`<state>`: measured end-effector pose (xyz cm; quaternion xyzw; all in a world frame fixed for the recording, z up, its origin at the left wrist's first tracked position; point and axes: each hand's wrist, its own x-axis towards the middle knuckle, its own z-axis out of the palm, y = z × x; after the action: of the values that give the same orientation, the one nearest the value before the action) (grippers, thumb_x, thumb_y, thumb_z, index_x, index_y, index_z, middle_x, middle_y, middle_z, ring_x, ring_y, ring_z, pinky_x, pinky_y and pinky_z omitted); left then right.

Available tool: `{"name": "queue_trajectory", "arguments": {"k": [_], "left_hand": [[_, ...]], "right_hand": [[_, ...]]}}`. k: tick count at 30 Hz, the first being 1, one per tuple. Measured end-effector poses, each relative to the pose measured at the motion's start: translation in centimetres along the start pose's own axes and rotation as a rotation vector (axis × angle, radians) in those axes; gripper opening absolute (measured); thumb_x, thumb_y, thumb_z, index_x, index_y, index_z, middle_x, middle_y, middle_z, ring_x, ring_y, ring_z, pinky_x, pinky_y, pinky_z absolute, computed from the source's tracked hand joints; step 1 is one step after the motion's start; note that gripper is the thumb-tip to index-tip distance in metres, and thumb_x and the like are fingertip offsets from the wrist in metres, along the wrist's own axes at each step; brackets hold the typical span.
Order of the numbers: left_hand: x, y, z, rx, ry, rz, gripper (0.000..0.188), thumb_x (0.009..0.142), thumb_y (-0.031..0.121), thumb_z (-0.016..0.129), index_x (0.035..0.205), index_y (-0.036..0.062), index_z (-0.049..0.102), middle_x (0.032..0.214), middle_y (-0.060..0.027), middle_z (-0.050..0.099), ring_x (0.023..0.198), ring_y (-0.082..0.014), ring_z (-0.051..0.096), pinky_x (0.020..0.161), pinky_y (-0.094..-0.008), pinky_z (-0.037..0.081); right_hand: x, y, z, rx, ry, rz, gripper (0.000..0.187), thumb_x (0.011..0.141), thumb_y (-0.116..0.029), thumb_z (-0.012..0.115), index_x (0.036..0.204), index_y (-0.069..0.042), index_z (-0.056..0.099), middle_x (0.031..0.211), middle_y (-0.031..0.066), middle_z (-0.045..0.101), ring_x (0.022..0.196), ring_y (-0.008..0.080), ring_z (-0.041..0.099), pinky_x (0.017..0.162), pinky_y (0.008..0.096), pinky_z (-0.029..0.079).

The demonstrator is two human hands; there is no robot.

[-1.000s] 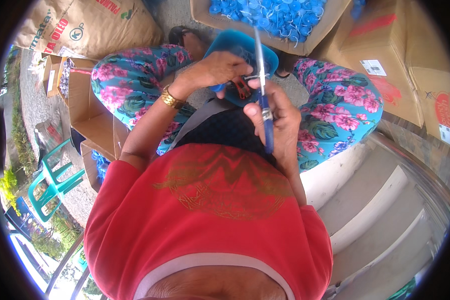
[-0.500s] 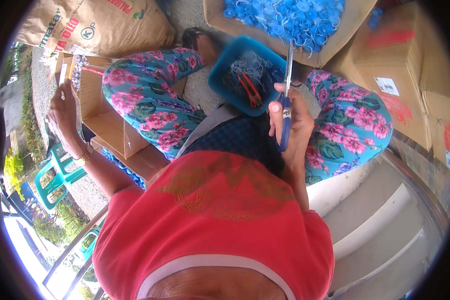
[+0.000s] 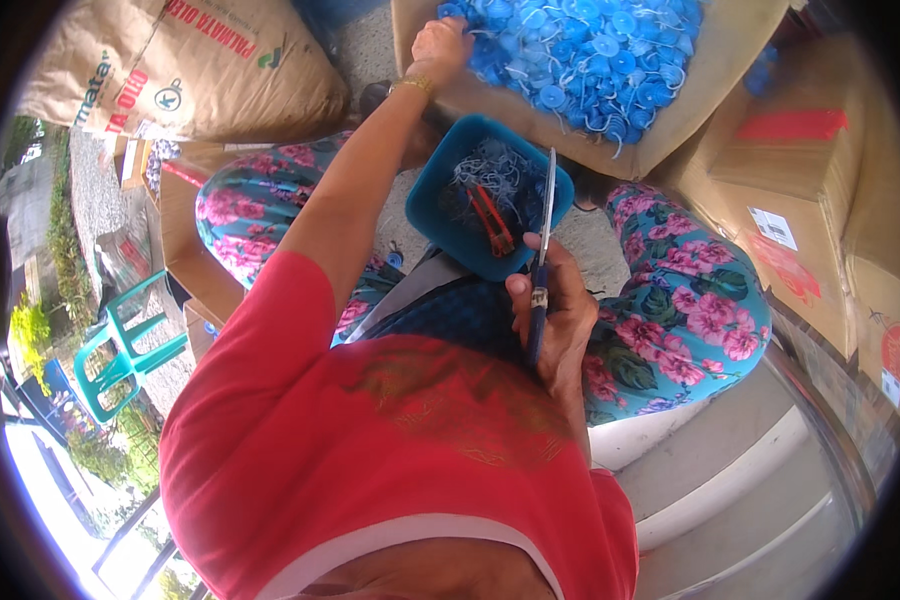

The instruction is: The person sits cross-legged and uses scissors to trim the plastic strings attached to blue bottle caps. They pick caps from a cardboard box, cut the strings, and place the trimmed caps into a blue container. The person briefly opens a small pouch to retrieve coins before resuming the trimming task.

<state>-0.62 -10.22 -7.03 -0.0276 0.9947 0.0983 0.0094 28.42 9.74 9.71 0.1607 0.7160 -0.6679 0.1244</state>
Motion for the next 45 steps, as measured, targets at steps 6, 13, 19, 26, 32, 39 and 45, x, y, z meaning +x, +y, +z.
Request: {"name": "queue_trajectory", "arguments": {"k": [6,13,19,26,32,39,45], "left_hand": [[1.3,0.3,2.9,-0.066,0.057,-0.156,0.024,0.082,0.033,0.059,0.092,0.0140,0.071,0.096,-0.0143,0.068,0.090,-0.0311,0.066,0.083,-0.0367,0.052],[-4.2,1.9,-5.6,-1.218,-0.247,-0.034,0.017,0.089,0.025,0.058,0.089,0.0102,0.067,0.094,-0.0058,0.067,0.084,-0.0172,0.062,0.080,-0.0341,0.051],[-9.7,5.0,-14.0,-1.526,-0.663,0.069,0.016,0.090,0.020,0.057,0.097,0.0063,0.061,0.093,-0.0067,0.064,0.092,-0.0156,0.059,0.077,-0.0391,0.053],[-15.3,7.0,-18.4,-1.608,-0.909,0.197,0.025,0.086,0.021,0.058,0.091,-0.0025,0.065,0.096,-0.0135,0.064,0.042,-0.0078,0.036,0.087,-0.0320,0.049],[-16.7,7.0,-18.4,-1.910,-1.174,-0.028,0.024,0.084,0.016,0.055,0.084,-0.0074,0.060,0.094,-0.0222,0.063,0.036,-0.0075,0.033,0.098,-0.0405,0.044],[-18.1,7.4,-17.8,-2.009,-1.273,-0.129,0.023,0.084,0.014,0.056,0.078,-0.0087,0.056,0.090,-0.0237,0.061,0.031,-0.0069,0.031,0.101,-0.0419,0.042],[-18.8,7.2,-17.9,-2.137,-1.322,-0.130,0.025,0.084,0.015,0.055,0.080,-0.0094,0.055,0.088,-0.0238,0.061,0.031,-0.0073,0.032,0.104,-0.0387,0.040]], "right_hand": [[0.4,0.3,0.1,-0.016,0.037,0.021,0.041,0.085,-0.017,0.068,0.122,-0.007,0.054,0.055,-0.0039,0.046,0.046,0.0042,0.044,0.043,0.0221,0.035],[0.4,1.2,0.9,-0.058,-0.006,-0.085,0.040,0.084,-0.014,0.070,0.119,-0.004,0.055,0.071,0.0017,0.059,0.062,0.0063,0.053,0.058,0.0212,0.044],[-0.3,-0.2,0.7,-0.095,-0.024,-0.138,0.043,0.082,-0.016,0.072,0.119,-0.002,0.055,0.076,0.0023,0.059,0.067,0.0070,0.052,0.063,0.0219,0.045],[-1.2,-0.2,0.2,-0.115,-0.034,-0.303,0.045,0.080,-0.017,0.073,0.119,-0.003,0.054,0.074,0.0015,0.057,0.067,0.0064,0.051,0.061,0.0221,0.044],[-2.5,-0.7,0.2,-0.043,-0.077,-0.344,0.048,0.080,-0.015,0.074,0.120,-0.001,0.054,0.074,-0.0001,0.055,0.068,0.0050,0.048,0.061,0.0200,0.041],[-3.0,-0.4,0.2,0.109,-0.108,-0.312,0.049,0.081,-0.013,0.073,0.122,0.001,0.053,0.073,-0.0019,0.054,0.067,0.0037,0.046,0.061,0.0181,0.038],[-3.1,0.1,0.2,0.288,-0.225,-0.280,0.046,0.084,-0.019,0.070,0.122,0.000,0.054,0.067,-0.0033,0.050,0.055,0.0032,0.043,0.050,0.0176,0.032]]}}
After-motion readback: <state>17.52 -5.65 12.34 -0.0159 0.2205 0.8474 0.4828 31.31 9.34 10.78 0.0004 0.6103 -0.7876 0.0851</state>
